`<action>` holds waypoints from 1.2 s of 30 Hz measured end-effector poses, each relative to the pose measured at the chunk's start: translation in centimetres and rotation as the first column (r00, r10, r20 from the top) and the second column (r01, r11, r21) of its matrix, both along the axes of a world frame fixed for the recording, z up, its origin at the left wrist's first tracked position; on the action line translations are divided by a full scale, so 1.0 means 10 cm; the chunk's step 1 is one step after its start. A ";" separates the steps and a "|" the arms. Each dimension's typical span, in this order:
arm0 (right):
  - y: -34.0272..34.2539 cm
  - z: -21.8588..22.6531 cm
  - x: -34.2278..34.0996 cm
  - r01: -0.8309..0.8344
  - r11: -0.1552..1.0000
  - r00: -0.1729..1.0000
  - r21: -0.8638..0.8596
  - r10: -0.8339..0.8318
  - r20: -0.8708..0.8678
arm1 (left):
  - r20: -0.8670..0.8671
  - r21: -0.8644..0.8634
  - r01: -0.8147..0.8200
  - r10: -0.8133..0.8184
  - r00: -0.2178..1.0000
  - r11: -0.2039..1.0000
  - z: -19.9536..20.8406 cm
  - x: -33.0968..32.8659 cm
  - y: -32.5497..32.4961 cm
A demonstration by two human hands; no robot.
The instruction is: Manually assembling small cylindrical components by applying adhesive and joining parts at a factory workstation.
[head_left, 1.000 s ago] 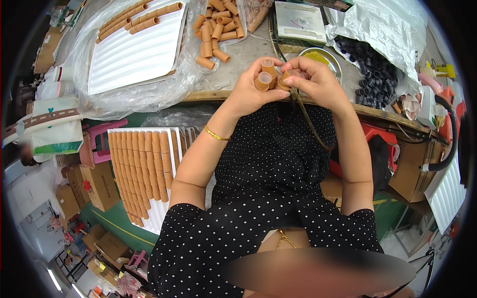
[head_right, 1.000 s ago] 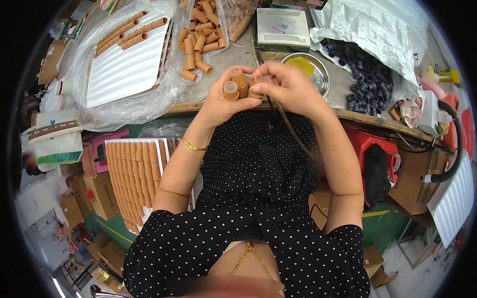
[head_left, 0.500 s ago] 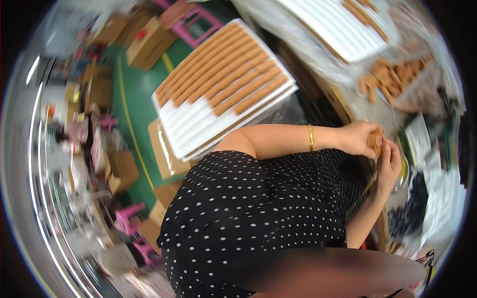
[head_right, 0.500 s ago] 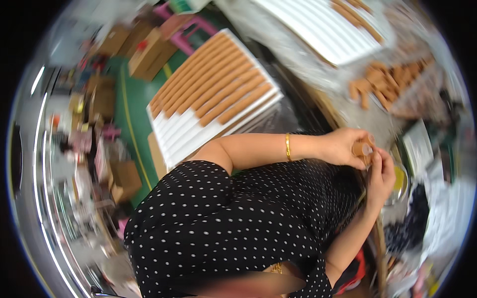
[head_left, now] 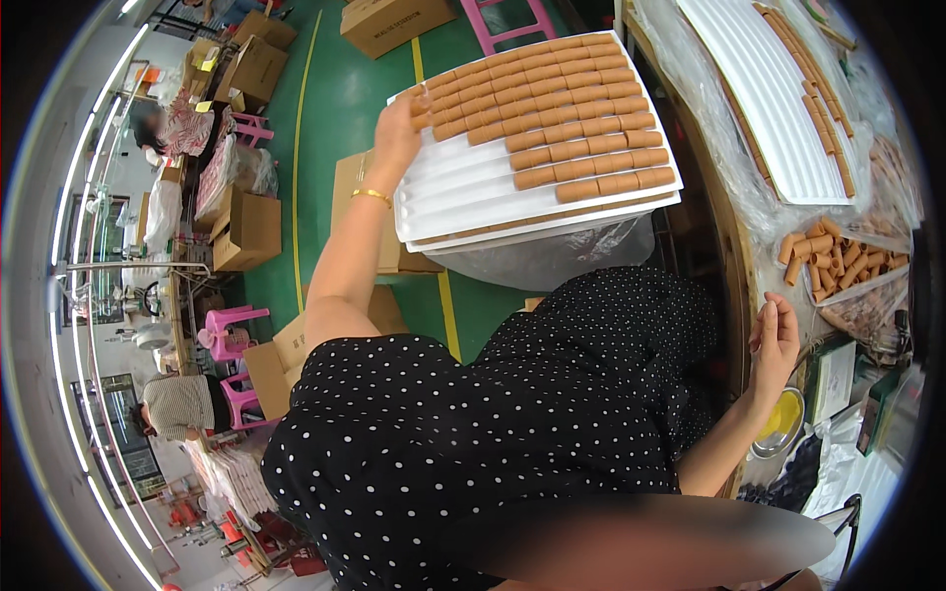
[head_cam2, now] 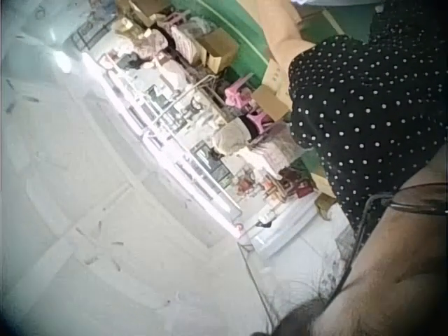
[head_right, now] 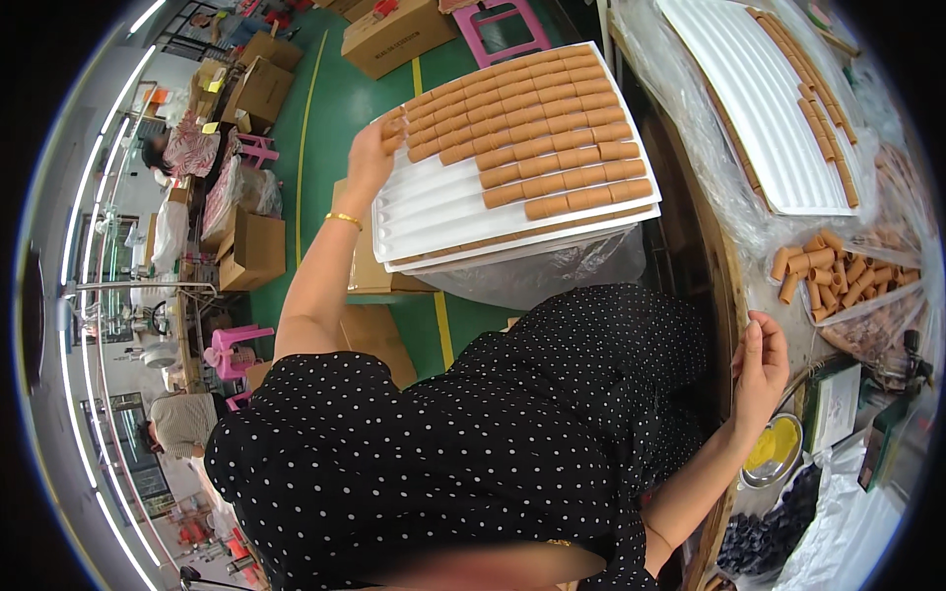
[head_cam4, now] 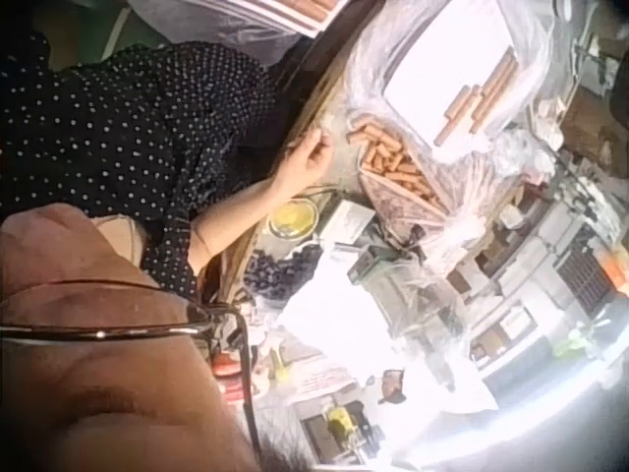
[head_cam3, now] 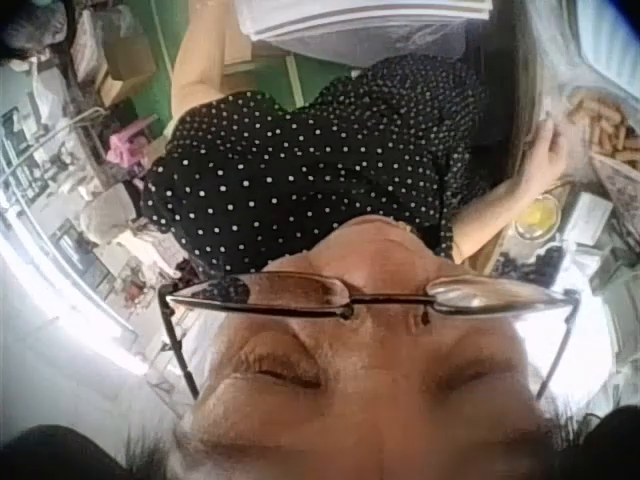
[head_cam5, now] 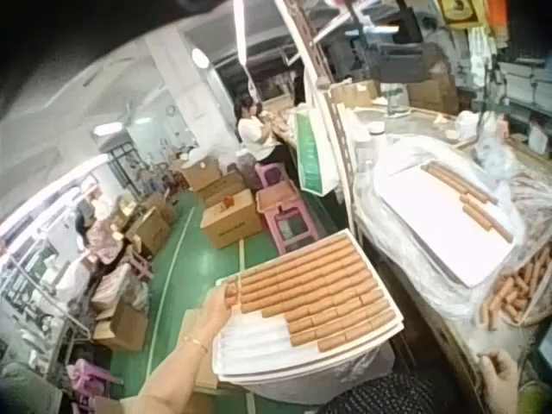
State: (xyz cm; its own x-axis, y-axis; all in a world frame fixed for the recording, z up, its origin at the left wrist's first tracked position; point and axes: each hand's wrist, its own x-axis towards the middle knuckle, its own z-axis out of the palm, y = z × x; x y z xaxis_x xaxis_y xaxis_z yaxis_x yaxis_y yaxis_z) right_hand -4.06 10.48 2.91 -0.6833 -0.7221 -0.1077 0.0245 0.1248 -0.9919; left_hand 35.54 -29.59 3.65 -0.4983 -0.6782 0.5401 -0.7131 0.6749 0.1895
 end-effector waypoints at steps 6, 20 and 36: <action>-0.07 0.01 0.08 -0.031 0.999 0.999 0.007 0.031 0.022 | 0.014 0.220 0.176 -0.184 0.983 0.960 -0.07 -0.18 0.59; 0.07 0.00 0.13 -0.033 0.999 0.999 -0.018 0.033 0.013 | 0.232 0.252 -0.129 0.069 0.970 0.959 -0.39 -0.48 1.09; 0.14 -0.09 0.28 0.016 0.996 0.999 0.089 -0.020 0.040 | -0.430 0.180 0.194 -0.100 0.897 0.964 -0.30 -0.87 1.37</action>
State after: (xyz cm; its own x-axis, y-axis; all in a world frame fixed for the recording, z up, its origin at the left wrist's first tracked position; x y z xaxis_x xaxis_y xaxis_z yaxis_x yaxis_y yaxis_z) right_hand -1.31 11.92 1.98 -0.6899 -0.6962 -0.1984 0.0674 0.2110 -0.9751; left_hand 26.84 -15.87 0.66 -0.3641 -0.7363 0.5704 -0.4339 0.6760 0.5956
